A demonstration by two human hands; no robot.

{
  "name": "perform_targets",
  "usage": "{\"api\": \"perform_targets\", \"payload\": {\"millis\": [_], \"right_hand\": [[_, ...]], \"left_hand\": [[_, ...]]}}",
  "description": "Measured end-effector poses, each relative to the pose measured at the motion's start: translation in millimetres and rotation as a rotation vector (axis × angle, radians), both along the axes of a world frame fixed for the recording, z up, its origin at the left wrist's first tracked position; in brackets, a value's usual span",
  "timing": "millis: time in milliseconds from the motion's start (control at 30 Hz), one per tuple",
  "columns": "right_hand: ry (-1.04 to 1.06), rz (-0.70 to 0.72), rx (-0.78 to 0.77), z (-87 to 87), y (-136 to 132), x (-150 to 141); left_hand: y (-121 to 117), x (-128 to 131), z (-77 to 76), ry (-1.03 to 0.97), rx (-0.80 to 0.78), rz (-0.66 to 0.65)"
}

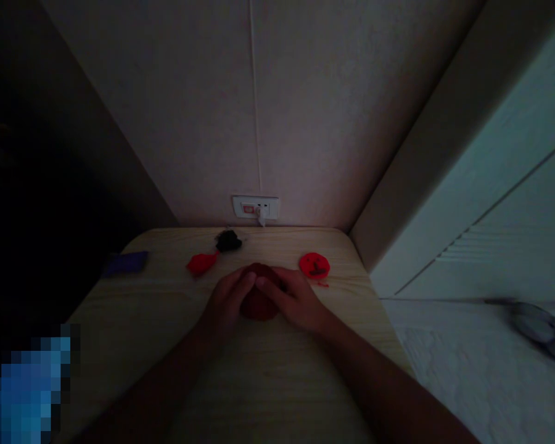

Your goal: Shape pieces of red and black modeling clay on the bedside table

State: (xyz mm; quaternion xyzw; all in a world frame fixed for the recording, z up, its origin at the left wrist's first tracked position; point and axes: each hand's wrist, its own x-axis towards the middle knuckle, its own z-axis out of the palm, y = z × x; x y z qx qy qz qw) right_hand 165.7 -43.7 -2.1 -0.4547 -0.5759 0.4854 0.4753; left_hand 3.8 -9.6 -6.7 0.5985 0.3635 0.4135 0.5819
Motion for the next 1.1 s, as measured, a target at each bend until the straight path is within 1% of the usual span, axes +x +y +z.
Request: {"api": "perform_targets", "payload": {"millis": [67,133,267,333,433,533,600,667,733,800,900,967,1033,1100], "right_hand": [[-0.002,0.005,-0.01,-0.4,1,1],[-0.012,0.012,-0.008,-0.4,1,1],[-0.043,-0.005,-0.014,0.8,0,0],[-0.022,-0.002,-0.038,1.3,-1,-1],[0.003,0.01,-0.063,2.5,-2,0],[-0.09,-0.009,-0.015,5.0,-1,2],[-0.165,-0.013,0.03,6.9,0,3],[-0.196,0.01,0.035,8.1,0,5],[-0.213,0.046,0.019,8.2,0,6],[-0.263,0.06,0.031,7.6,0,5],[-0.315,0.015,0.074,6.6,-1,3],[-0.307,-0.01,0.075,6.2,-1,1],[-0.28,-0.03,0.062,5.7,-2,0],[-0.237,-0.059,0.04,5.0,-2,1]], "left_hand": [[0,-1,0.1,0.06,0.049,-0.002],[-1,-1,0.6,0.101,0.066,-0.002],[-2,-1,2.0,0.052,0.002,0.009],[-2,-1,2.6,0.067,0.003,0.035],[-3,-1,2.9,0.137,0.047,0.092],[-2,-1,2.3,0.126,0.04,0.125],[-1,0,2.1,0.073,-0.004,0.12],[0,0,2.8,0.014,-0.033,0.098],[1,0,4.8,0.004,-0.002,0.09],[0,-1,7.6,0.065,0.079,0.103],[-2,-2,10.5,0.187,0.195,0.11],[-2,-2,10.2,0.222,0.226,0.116],[-2,-1,8.4,0.205,0.199,0.124],[-2,0,6.4,0.144,0.128,0.109]]}}
